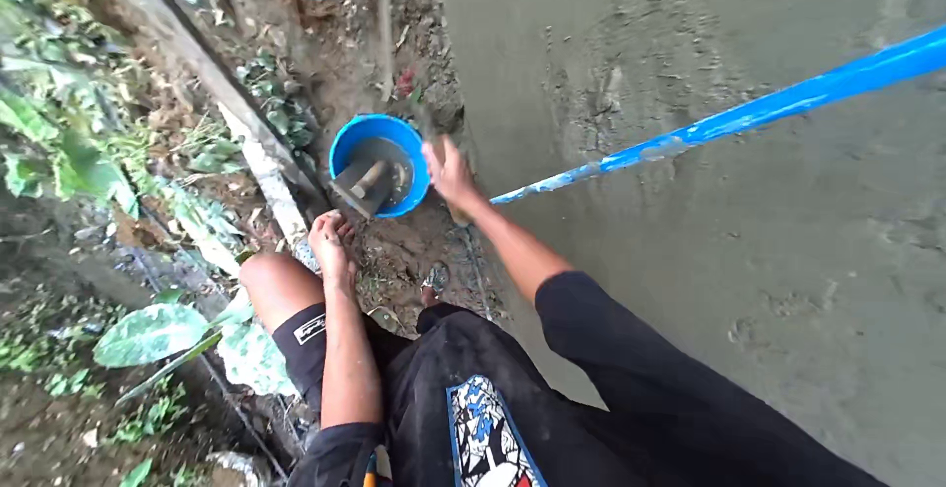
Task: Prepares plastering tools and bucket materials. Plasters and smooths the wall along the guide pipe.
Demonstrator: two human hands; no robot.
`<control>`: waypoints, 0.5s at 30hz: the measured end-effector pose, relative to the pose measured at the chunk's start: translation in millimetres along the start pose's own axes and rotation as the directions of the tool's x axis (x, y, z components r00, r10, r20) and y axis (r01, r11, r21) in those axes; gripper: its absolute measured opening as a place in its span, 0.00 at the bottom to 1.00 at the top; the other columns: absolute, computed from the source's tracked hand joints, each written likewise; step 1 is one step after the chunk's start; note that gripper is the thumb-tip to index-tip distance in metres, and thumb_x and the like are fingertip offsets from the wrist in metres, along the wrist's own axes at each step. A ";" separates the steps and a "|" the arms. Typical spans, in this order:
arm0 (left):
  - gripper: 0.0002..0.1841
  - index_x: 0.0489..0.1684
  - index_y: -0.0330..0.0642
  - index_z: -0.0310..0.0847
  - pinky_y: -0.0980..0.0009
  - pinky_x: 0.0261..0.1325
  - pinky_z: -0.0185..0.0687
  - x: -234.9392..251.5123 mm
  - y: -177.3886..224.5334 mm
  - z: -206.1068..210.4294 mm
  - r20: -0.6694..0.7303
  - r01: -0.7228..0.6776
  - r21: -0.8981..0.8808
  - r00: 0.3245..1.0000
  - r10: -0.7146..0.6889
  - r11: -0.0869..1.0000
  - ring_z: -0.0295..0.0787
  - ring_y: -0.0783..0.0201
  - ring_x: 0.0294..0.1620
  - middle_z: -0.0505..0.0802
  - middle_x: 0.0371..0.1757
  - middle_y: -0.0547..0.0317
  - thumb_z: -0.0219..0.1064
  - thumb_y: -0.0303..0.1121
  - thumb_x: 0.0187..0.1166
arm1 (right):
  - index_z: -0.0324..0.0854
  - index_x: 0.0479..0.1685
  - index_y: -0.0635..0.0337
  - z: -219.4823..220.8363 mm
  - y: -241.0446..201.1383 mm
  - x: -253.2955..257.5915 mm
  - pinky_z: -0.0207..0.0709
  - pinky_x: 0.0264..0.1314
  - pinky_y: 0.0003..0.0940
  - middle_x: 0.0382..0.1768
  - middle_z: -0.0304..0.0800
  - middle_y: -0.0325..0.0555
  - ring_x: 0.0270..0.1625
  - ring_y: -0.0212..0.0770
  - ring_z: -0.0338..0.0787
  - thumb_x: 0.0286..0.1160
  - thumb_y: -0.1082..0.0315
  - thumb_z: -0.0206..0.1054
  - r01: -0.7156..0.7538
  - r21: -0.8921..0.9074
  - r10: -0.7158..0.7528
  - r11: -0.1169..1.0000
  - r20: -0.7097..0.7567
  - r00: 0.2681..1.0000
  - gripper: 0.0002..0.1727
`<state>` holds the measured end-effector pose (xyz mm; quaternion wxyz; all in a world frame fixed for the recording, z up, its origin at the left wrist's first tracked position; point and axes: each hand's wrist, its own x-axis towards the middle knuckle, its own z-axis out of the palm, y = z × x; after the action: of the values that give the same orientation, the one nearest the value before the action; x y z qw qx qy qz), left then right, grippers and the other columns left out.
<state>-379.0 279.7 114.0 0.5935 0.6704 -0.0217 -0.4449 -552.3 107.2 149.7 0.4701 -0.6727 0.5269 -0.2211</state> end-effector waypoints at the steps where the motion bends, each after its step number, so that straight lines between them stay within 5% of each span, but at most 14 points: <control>1: 0.16 0.63 0.45 0.77 0.63 0.54 0.86 -8.8 -6.5 -4.5 -0.007 0.004 0.003 1.000 -0.004 1.000 0.88 0.64 0.49 0.88 0.53 0.56 0.62 0.43 0.85 | 0.76 0.65 0.66 8.0 29.5 21.9 0.87 0.35 0.33 0.30 0.85 0.45 0.28 0.36 0.87 0.95 0.49 0.48 -0.267 0.132 0.260 0.955 0.065 0.963 0.26; 3: 0.14 0.62 0.44 0.77 0.63 0.51 0.85 -14.8 -18.1 -10.6 -0.022 -0.002 0.024 1.000 0.003 1.000 0.86 0.66 0.44 0.87 0.48 0.58 0.59 0.40 0.88 | 0.74 0.65 0.62 12.0 71.0 26.1 0.82 0.25 0.36 0.25 0.77 0.42 0.21 0.37 0.80 0.94 0.42 0.43 -0.474 0.314 0.477 0.823 0.073 0.876 0.31; 5: 0.11 0.59 0.36 0.77 0.63 0.48 0.85 -7.3 -27.3 -13.1 -0.059 0.010 0.091 0.998 -0.004 0.996 0.84 0.64 0.39 0.86 0.43 0.55 0.55 0.32 0.89 | 0.74 0.59 0.62 4.1 82.5 3.1 0.82 0.22 0.35 0.22 0.76 0.40 0.18 0.36 0.79 0.94 0.42 0.43 -0.433 0.346 0.447 0.833 0.042 0.894 0.30; 7: 0.13 0.61 0.31 0.79 0.57 0.55 0.85 -12.7 -43.2 -17.6 -0.051 0.079 0.326 0.997 -0.066 0.942 0.87 0.57 0.46 0.88 0.50 0.45 0.56 0.29 0.89 | 0.72 0.62 0.57 -6.5 98.4 -40.9 0.81 0.23 0.33 0.24 0.75 0.40 0.18 0.35 0.78 0.91 0.36 0.43 -0.488 0.301 0.470 0.819 0.136 0.872 0.32; 9: 0.16 0.66 0.33 0.81 0.44 0.67 0.81 -1.7 -42.1 -9.5 0.033 0.069 0.655 0.992 -0.121 0.752 0.89 0.46 0.59 0.91 0.58 0.38 0.60 0.33 0.88 | 0.72 0.65 0.60 -3.6 123.0 -60.9 0.84 0.26 0.34 0.26 0.79 0.43 0.20 0.37 0.81 0.93 0.42 0.48 -0.552 0.244 0.518 0.797 0.194 0.833 0.28; 11: 0.18 0.68 0.37 0.82 0.35 0.67 0.78 24.0 -36.2 15.4 0.155 -0.073 0.845 0.982 -0.111 0.530 0.89 0.38 0.61 0.92 0.58 0.37 0.61 0.37 0.88 | 0.71 0.70 0.65 5.3 145.3 -73.4 0.86 0.28 0.34 0.30 0.82 0.46 0.23 0.37 0.85 0.93 0.51 0.54 -0.614 0.152 0.582 0.775 0.208 0.786 0.25; 15: 0.17 0.67 0.37 0.83 0.34 0.69 0.78 110.7 -51.8 85.4 0.409 -0.364 0.881 0.907 -0.099 0.303 0.86 0.34 0.65 0.90 0.61 0.34 0.62 0.35 0.85 | 0.72 0.73 0.66 22.9 178.2 -103.8 0.88 0.35 0.39 0.35 0.87 0.50 0.28 0.41 0.89 0.89 0.54 0.62 -0.680 0.005 0.667 0.733 0.185 0.721 0.26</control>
<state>-391.2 167.0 17.2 0.1061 0.7813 -0.4510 -0.4182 -659.5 211.1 5.4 0.5857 -0.4339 0.6846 0.0042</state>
